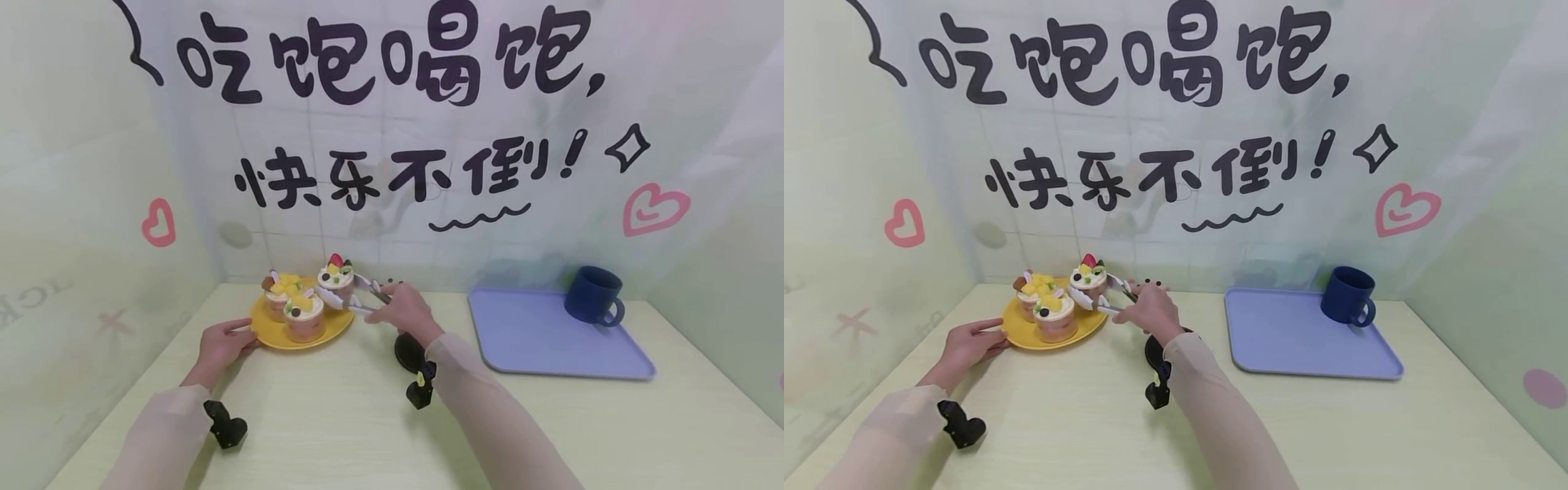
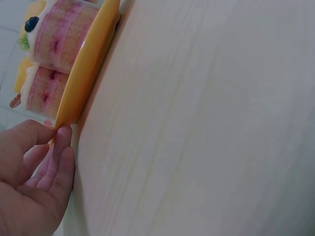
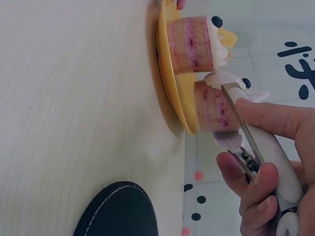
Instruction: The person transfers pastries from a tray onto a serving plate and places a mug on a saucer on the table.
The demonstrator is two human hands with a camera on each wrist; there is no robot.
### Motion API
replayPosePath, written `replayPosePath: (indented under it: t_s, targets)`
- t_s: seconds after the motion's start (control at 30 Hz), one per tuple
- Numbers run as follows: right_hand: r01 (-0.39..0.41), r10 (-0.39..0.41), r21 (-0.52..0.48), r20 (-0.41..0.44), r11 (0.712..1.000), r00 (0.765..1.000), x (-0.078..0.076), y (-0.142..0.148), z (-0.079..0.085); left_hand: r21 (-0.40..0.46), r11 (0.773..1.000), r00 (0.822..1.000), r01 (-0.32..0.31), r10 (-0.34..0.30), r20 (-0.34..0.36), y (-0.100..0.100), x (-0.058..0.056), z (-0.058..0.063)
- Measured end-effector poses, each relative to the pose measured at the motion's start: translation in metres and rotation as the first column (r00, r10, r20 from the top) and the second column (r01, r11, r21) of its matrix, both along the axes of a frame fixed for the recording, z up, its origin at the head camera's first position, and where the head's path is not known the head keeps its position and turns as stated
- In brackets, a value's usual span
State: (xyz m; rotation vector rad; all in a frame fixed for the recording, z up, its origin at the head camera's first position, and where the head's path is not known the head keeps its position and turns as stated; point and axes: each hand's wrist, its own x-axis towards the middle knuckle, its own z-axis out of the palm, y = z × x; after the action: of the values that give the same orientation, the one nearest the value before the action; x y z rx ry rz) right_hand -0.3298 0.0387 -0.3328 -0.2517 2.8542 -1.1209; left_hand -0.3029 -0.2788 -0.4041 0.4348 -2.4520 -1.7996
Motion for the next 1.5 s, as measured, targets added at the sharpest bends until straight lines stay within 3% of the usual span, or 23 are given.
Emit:
replayPosePath:
  t_s: [0.57, 1.5]
  targets:
    - [-0.004, 0.004, 0.000, -0.017, 1.000, 1.000, -0.004, -0.008, -0.003, 0.003, 1.000, 1.000, -0.011, 0.011, 0.014, 0.006, 0.002, 0.003]
    - [-0.006, 0.006, -0.030, -0.001, 1.000, 1.000, -0.010, -0.012, -0.022, -0.002, 1.000, 0.999, -0.025, 0.025, 0.020, 0.007, 0.005, 0.005]
